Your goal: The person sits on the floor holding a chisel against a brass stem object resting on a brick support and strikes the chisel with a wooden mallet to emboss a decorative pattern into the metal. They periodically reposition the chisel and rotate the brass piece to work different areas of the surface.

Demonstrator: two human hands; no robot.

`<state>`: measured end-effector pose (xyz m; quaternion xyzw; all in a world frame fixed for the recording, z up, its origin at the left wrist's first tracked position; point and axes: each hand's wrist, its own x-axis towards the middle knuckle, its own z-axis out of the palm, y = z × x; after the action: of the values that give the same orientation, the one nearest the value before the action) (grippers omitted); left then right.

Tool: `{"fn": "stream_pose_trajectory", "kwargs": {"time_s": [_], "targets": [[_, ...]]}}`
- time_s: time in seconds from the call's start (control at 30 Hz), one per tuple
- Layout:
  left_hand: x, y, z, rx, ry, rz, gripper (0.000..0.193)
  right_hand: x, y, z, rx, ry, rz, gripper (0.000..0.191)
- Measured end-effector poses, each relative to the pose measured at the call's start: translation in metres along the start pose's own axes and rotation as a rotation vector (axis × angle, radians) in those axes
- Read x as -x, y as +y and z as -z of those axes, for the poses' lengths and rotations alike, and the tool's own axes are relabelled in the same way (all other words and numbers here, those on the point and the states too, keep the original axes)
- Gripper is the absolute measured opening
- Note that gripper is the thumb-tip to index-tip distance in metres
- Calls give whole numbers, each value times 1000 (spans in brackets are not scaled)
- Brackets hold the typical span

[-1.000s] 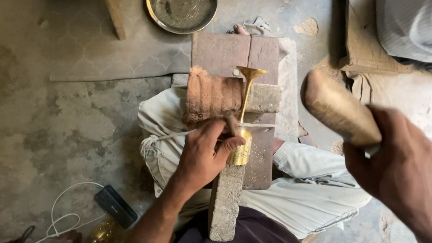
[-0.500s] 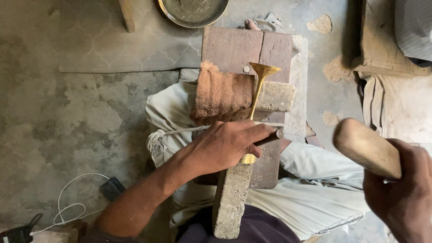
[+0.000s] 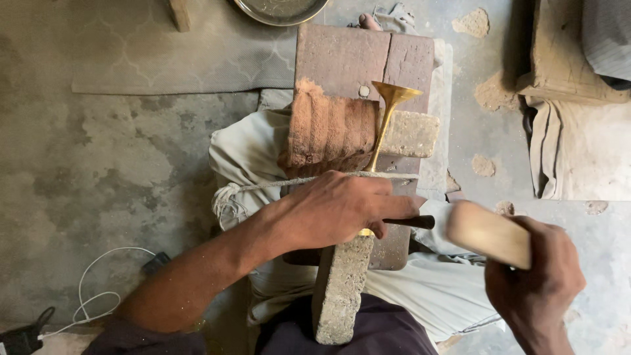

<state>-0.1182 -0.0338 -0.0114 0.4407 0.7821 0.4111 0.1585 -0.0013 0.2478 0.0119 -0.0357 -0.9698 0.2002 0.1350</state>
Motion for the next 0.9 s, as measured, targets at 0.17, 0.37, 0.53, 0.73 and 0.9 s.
{"fn": "stream_pose_trajectory", "kwargs": {"time_s": [0.17, 0.37, 0.53, 0.73, 0.9], "targets": [[3, 0, 4, 5, 106, -47, 52, -20, -7, 8, 82, -36, 72, 41], [21, 0, -7, 131, 264, 36, 39, -53, -39, 22, -109, -81, 154, 31], [35, 7, -19, 192, 523, 143, 23, -110, -76, 29, 484, -172, 428, 30], [49, 25, -29, 129, 812, 311, 29, -161, -132, 26, 520, -243, 723, 26], [58, 31, -44, 351, 885, 386, 26, -164, -158, 19, 251, -430, 437, 28]]}}
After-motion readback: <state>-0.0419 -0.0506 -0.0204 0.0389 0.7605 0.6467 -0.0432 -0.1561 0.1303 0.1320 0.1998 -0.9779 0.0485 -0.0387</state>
